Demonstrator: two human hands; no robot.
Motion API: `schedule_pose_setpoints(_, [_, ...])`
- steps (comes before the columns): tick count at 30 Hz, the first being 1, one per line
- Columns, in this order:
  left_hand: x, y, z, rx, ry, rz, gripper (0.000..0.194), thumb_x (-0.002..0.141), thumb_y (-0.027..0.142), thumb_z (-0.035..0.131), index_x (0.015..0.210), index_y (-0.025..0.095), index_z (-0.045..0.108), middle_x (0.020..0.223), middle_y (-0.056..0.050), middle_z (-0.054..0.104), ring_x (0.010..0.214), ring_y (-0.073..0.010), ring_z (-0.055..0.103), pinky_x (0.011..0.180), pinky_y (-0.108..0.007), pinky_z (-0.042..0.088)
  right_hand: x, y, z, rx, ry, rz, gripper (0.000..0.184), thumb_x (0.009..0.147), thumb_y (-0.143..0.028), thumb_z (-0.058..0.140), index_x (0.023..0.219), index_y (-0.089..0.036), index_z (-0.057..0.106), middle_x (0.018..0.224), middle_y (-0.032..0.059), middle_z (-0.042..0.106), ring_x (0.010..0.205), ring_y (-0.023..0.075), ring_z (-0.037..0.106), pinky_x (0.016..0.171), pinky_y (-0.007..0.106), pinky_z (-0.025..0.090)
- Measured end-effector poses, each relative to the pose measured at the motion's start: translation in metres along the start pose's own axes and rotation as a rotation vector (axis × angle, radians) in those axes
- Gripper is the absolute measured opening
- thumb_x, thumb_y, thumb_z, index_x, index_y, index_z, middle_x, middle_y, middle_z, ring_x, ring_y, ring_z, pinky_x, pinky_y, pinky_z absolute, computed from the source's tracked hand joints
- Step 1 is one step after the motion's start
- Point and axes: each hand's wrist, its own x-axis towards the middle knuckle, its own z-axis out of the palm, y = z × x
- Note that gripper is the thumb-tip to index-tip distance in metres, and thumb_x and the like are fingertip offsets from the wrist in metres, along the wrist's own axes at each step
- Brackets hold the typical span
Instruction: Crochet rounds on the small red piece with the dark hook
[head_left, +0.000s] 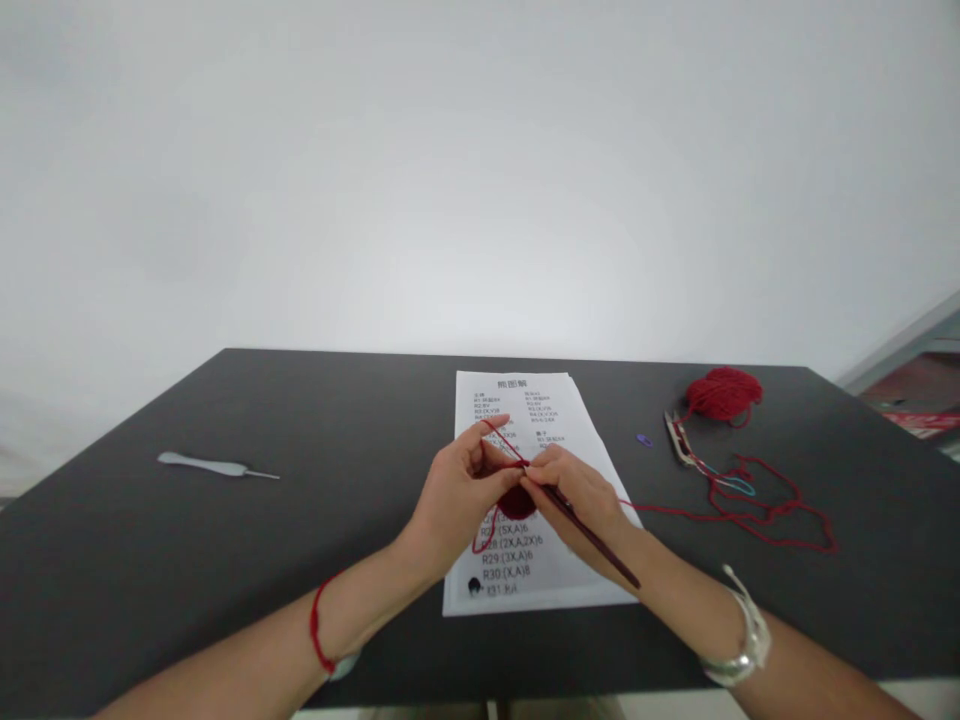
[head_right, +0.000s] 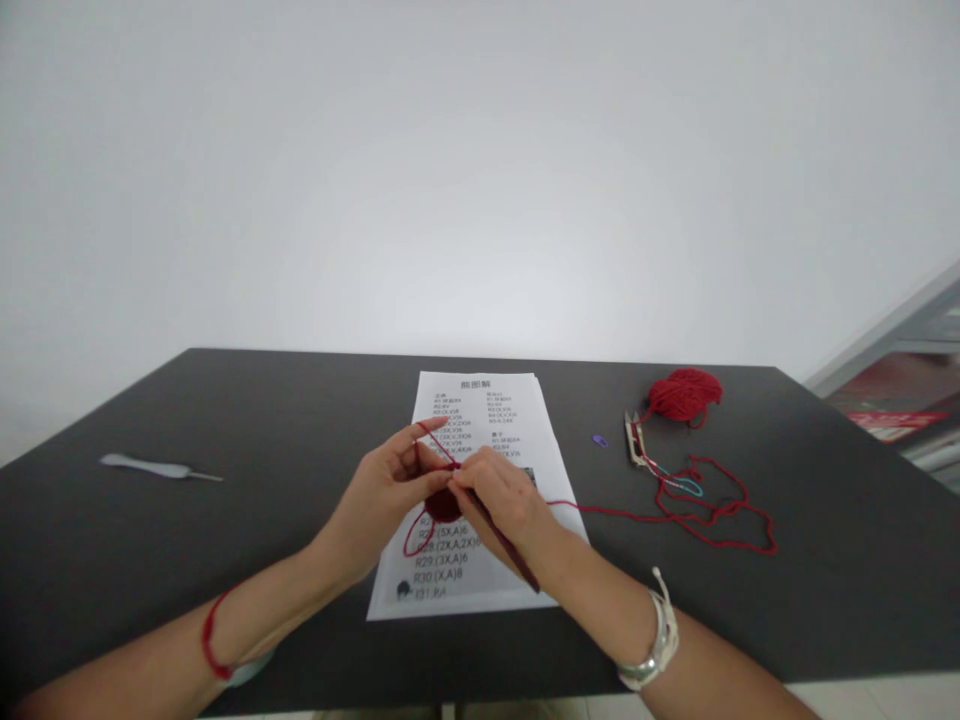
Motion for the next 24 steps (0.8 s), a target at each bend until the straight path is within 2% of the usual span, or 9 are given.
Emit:
schedule_pose_setpoints(3, [0.003, 0.002, -0.004, -0.198, -0.112, -0.202, 0.057, 0.061, 0.008, 0.075, 0.115, 0.012, 0.057, 0.064, 0.003, 0.064, 0.060, -0.0106, 0.058, 0.065, -0.025, 0.045, 0.003, 0.004, -0.009, -0.021, -0.104, -0.151, 0.015, 0.090, -0.010, 0.048, 0.091, -0.024, 0.051, 0.076, 0.0007, 0.058, 0.066, 0.0135, 0.055, 0.057, 0.024, 0.045])
schedule_pose_setpoints(5, [0.004, 0.002, -0.005, -0.280, -0.141, -0.273, 0.054, 0.060, 0.006, 0.075, 0.111, 0.011, 0.058, 0.064, 0.002, 0.064, 0.060, -0.0099, 0.059, 0.065, -0.024, 0.045, 0.003, 0.002, -0.011, -0.128, -0.130, -0.246, 0.015, 0.091, -0.009, 0.046, 0.090, -0.023, 0.052, 0.075, 0.0023, 0.058, 0.066, 0.0151, 0.052, 0.057, 0.026, 0.044])
schedule_pose_setpoints(7, [0.004, 0.001, -0.004, -0.277, -0.114, -0.237, 0.052, 0.063, 0.007, 0.074, 0.111, 0.011, 0.057, 0.063, 0.003, 0.063, 0.059, -0.0097, 0.058, 0.064, -0.023, 0.045, 0.003, -0.003, -0.007, -0.292, -0.109, -0.269, 0.015, 0.091, -0.007, 0.044, 0.088, -0.020, 0.052, 0.073, 0.0044, 0.058, 0.065, 0.0168, 0.050, 0.055, 0.028, 0.042])
schedule_pose_setpoints(9, [0.002, 0.001, -0.002, -0.205, -0.066, -0.145, 0.053, 0.066, 0.009, 0.072, 0.115, 0.010, 0.054, 0.061, 0.004, 0.062, 0.057, -0.0096, 0.056, 0.061, -0.023, 0.044, 0.002, -0.011, -0.002, -0.395, -0.060, -0.227, 0.016, 0.090, -0.006, 0.042, 0.085, -0.019, 0.049, 0.070, 0.0053, 0.056, 0.063, 0.0179, 0.049, 0.053, 0.029, 0.040])
schedule_pose_setpoints(15, [0.004, 0.002, 0.000, 0.061, 0.051, 0.075, 0.055, 0.069, 0.011, 0.067, 0.121, 0.011, 0.052, 0.066, 0.005, 0.059, 0.062, -0.0108, 0.054, 0.062, -0.024, 0.044, -0.001, -0.019, 0.003, -0.191, 0.015, -0.121, 0.017, 0.087, -0.004, 0.046, 0.084, -0.021, 0.047, 0.072, 0.0026, 0.056, 0.064, 0.0156, 0.054, 0.057, 0.027, 0.046])
schedule_pose_setpoints(17, [0.006, 0.001, -0.003, 0.141, 0.061, 0.128, 0.054, 0.070, 0.011, 0.066, 0.122, 0.013, 0.052, 0.070, 0.004, 0.060, 0.064, -0.0113, 0.054, 0.064, -0.025, 0.045, -0.002, -0.018, 0.002, -0.093, 0.056, -0.029, 0.015, 0.086, -0.007, 0.049, 0.083, -0.022, 0.049, 0.072, 0.0013, 0.057, 0.064, 0.0146, 0.055, 0.058, 0.026, 0.046])
schedule_pose_setpoints(19, [0.006, 0.001, -0.006, 0.246, 0.059, 0.183, 0.052, 0.071, 0.011, 0.063, 0.122, 0.013, 0.052, 0.072, 0.003, 0.060, 0.065, -0.0119, 0.055, 0.067, -0.027, 0.046, -0.001, -0.018, 0.001, 0.071, 0.127, 0.192, 0.013, 0.085, -0.011, 0.051, 0.079, -0.022, 0.050, 0.069, -0.0008, 0.058, 0.058, 0.0125, 0.054, 0.053, 0.024, 0.044])
schedule_pose_setpoints(22, [0.006, 0.003, -0.008, 0.415, 0.056, 0.248, 0.048, 0.074, 0.010, 0.058, 0.121, 0.013, 0.053, 0.072, 0.002, 0.060, 0.067, -0.0134, 0.057, 0.071, -0.029, 0.046, 0.005, -0.020, 0.000, 0.470, 0.205, 0.580, 0.015, 0.085, -0.021, 0.055, 0.072, -0.021, 0.050, 0.056, -0.0050, 0.052, 0.047, 0.0099, 0.049, 0.046, 0.022, 0.040])
schedule_pose_setpoints(24, [0.006, 0.005, -0.009, 0.488, 0.064, 0.271, 0.046, 0.075, 0.009, 0.056, 0.121, 0.012, 0.054, 0.072, 0.002, 0.061, 0.068, -0.0138, 0.057, 0.071, -0.030, 0.046, 0.009, -0.020, 0.000, 0.719, 0.232, 0.704, 0.019, 0.086, -0.026, 0.056, 0.070, -0.021, 0.048, 0.054, -0.0063, 0.049, 0.044, 0.0093, 0.047, 0.044, 0.022, 0.039])
